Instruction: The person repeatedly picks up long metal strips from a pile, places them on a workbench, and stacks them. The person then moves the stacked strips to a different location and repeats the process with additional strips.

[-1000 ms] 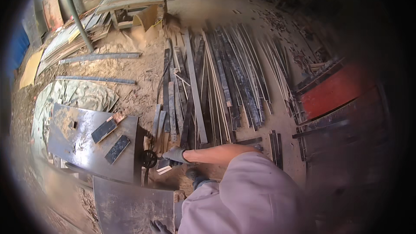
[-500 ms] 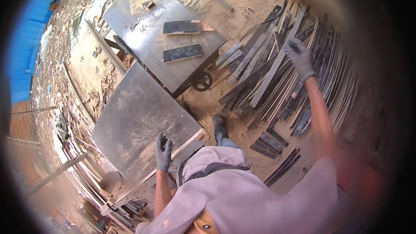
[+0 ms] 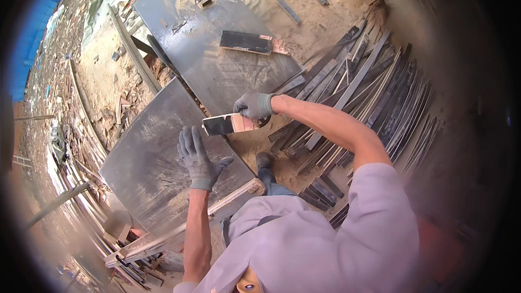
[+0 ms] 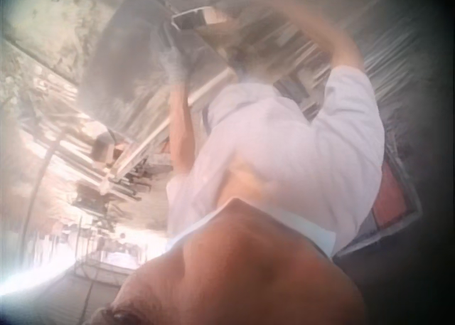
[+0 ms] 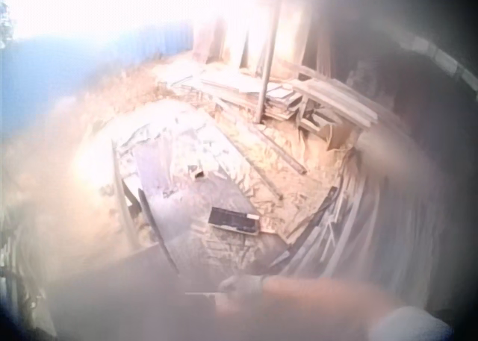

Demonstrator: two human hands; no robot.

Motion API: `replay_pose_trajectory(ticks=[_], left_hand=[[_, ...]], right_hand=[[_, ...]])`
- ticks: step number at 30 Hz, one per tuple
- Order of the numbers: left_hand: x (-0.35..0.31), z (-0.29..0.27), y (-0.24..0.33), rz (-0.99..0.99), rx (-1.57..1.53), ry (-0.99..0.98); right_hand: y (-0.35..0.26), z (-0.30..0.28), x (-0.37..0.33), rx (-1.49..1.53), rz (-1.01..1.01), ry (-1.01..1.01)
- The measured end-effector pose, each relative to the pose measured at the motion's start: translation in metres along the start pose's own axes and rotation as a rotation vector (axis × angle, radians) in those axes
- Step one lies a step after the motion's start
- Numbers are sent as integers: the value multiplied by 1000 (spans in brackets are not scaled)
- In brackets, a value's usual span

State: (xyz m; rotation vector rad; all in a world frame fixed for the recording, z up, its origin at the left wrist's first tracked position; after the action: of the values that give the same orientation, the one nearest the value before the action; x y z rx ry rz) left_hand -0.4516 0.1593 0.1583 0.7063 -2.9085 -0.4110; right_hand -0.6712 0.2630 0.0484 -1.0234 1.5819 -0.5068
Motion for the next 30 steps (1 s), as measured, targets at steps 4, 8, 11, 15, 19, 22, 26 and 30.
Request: replay_pose_trajectory(ticks=[4, 8, 11, 15, 19, 22, 26, 30], left_hand=[[8, 93, -43, 89, 115, -149], [-20, 95, -75, -71, 139, -208], [-34, 79, -93, -115, 156, -251], [-62, 79, -118, -213, 121, -273], [-85, 65, -117, -341, -38, -107], [-92, 39, -116, -407, -136, 54], [-88, -4, -101, -291, -91, 93], [-86, -11, -86, -175, -60, -1]], right_hand=[[-22, 23, 41, 211, -188, -62], [2, -130, 14, -542, 157, 771], [64, -174, -15, -726, 361, 757], [45, -148, -10, -353, 114, 823], [4, -57, -5, 415, -56, 419], [-17, -10, -3, 599, -165, 293], [-37, 41, 16, 524, -99, 113], [-87, 73, 18, 347, -321, 2]])
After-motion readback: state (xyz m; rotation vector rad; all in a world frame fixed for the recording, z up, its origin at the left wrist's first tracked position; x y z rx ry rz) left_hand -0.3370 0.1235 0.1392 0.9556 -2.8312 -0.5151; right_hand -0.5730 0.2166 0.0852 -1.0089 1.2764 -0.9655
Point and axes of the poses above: each hand's wrist, its own x-axis towards the middle knuckle, its own z-axis out of the palm, y = z × x, the point moved 8 cm from there along x, towards the middle knuckle, and after that the axes turned 9 degrees about x, right-handed, at the moved point
